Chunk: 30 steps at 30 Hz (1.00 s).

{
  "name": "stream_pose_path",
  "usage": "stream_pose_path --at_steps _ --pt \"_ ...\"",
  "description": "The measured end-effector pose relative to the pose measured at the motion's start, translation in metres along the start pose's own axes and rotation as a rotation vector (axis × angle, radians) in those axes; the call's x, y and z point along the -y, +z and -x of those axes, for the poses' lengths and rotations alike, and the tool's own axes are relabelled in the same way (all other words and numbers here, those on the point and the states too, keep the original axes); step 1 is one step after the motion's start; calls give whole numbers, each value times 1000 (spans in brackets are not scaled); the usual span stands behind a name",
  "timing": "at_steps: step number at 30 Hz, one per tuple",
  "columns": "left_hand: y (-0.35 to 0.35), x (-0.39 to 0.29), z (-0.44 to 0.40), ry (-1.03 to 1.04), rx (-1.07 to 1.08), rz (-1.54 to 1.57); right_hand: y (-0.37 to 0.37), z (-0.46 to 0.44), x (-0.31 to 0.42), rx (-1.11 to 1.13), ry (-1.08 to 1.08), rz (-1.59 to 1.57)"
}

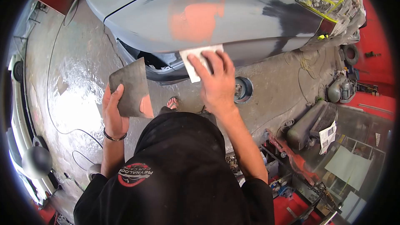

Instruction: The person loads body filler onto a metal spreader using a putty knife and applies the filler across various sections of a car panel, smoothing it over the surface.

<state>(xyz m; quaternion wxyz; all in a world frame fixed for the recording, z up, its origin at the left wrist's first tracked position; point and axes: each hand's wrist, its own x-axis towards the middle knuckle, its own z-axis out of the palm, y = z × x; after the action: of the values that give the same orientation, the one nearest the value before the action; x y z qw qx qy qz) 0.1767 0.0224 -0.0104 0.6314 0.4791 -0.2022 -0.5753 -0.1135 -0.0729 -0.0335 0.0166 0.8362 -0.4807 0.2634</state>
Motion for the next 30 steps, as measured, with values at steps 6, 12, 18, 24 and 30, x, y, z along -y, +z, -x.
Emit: stream_pose_path --at_steps 6,12,18,24,30 --pt "7 -2 -1 1 92 17 -29 -107 -33 -213 -63 64" --pt "3 1 6 -24 67 35 -24 -102 -40 -96 -61 43" --pt "3 5 6 -41 45 13 14 17 -23 3 -4 32" --pt "43 27 -2 -94 30 266 -35 32 51 -114 225 -718" --pt "84 24 -9 -205 -1 488 -42 28 97 -57 -25 -774"
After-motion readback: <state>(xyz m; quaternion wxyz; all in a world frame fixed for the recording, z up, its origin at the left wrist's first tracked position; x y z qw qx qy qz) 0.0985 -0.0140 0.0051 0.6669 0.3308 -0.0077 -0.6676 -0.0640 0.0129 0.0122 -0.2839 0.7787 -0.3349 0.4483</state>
